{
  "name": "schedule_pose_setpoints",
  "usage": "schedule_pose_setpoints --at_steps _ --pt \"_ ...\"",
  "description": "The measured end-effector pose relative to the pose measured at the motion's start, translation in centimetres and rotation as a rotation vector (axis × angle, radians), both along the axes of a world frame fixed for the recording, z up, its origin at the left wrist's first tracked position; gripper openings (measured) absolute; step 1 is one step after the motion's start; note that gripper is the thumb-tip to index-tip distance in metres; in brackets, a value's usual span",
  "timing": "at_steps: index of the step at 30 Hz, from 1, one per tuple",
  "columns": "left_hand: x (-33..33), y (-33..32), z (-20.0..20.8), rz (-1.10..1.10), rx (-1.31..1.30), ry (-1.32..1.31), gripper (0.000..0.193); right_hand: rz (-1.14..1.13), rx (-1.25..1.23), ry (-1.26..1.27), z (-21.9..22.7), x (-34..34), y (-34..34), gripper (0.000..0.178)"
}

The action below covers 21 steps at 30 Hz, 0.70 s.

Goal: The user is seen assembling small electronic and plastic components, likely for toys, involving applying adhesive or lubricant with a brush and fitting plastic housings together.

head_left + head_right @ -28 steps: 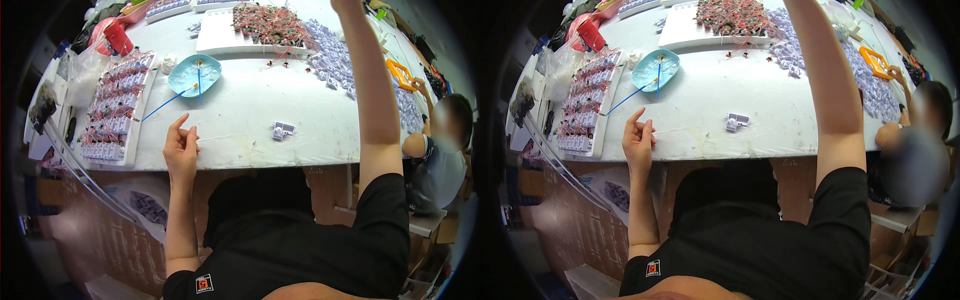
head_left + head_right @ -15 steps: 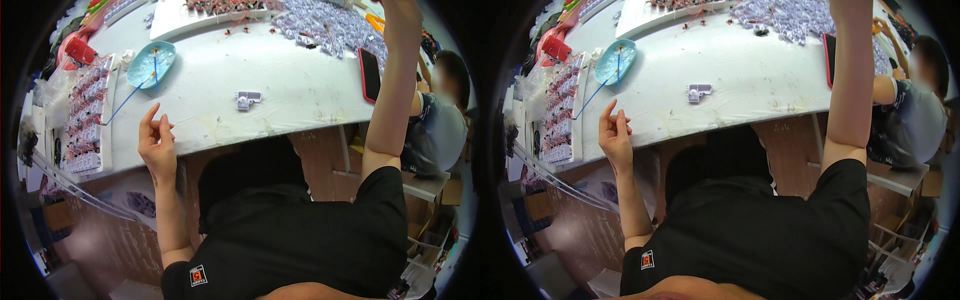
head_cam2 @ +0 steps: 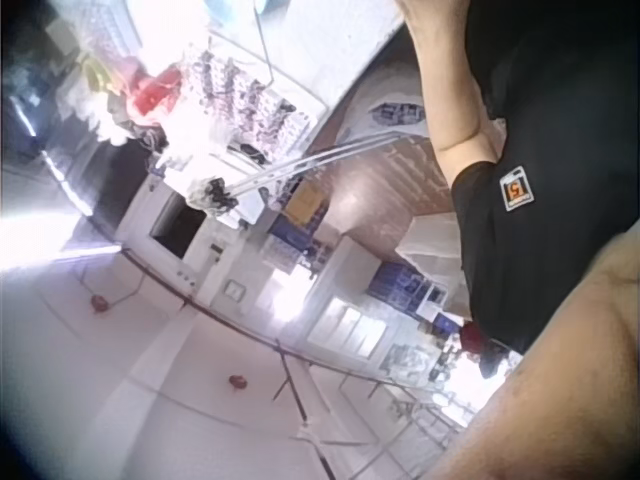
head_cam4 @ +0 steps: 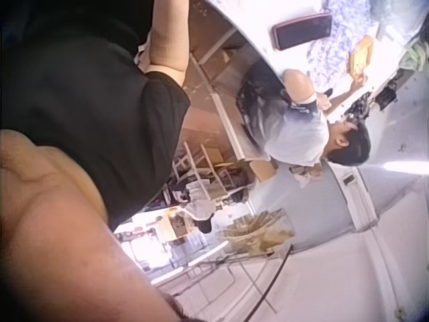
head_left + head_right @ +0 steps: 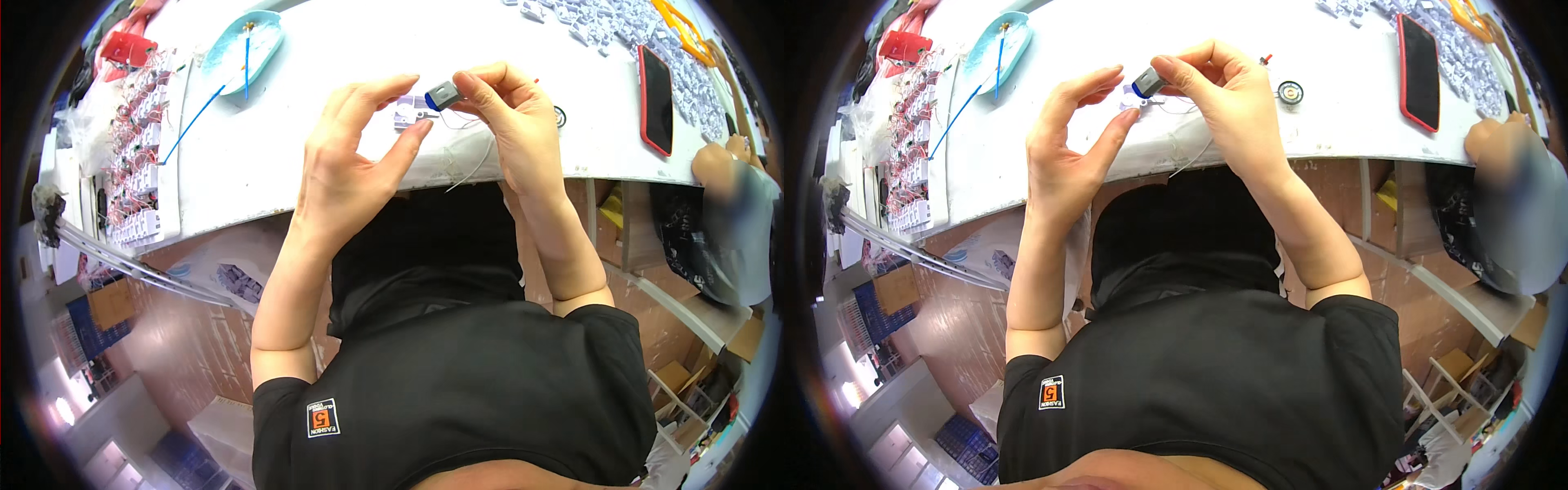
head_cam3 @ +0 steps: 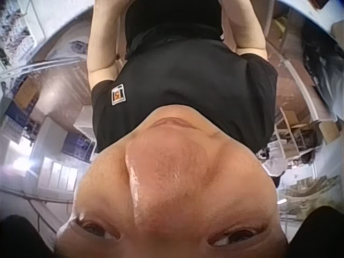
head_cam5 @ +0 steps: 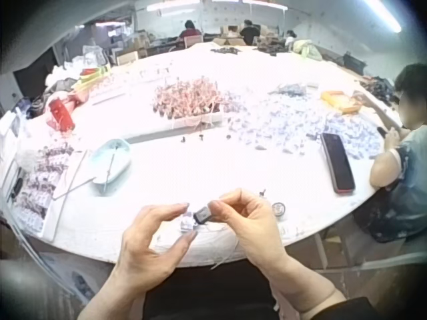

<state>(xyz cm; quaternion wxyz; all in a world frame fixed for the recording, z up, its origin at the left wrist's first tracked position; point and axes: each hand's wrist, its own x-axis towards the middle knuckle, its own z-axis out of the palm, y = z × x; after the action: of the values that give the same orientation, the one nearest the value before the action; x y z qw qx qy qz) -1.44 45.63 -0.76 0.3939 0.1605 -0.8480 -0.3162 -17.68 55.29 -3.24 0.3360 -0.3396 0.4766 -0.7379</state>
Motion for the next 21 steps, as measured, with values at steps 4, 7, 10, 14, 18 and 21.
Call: schedule_pose_setpoints --at_steps 4,7,10,14,18,21 --pt "-0.7 0.1 -0.5 -0.01 -0.056 -0.038 0.035 -0.022 0.03 -0.018 -0.3 0.4 -0.3 0.019" --pt "-0.9 0.2 -1.1 -0.015 0.015 -0.017 0.031 0.005 0.047 -0.032 -0.3 0.1 -0.4 0.02" --pt "-1.0 0.3 -1.2 -0.079 0.441 0.064 0.028 0.037 0.049 -0.03 -0.2 -0.2 -0.4 0.019" --pt "-0.9 0.0 -0.5 -0.156 0.836 0.154 0.028 0.024 0.013 0.141 0.7 0.7 -0.1 0.019" --pt "-0.4 -0.1 -0.4 -0.209 0.882 0.172 0.028 -0.085 -0.121 0.556 0.2 1.0 -0.3 0.022" --pt "0.1 0.3 0.6 -0.211 0.914 0.164 0.025 -0.142 -0.103 0.727 0.4 1.4 -0.2 0.024"
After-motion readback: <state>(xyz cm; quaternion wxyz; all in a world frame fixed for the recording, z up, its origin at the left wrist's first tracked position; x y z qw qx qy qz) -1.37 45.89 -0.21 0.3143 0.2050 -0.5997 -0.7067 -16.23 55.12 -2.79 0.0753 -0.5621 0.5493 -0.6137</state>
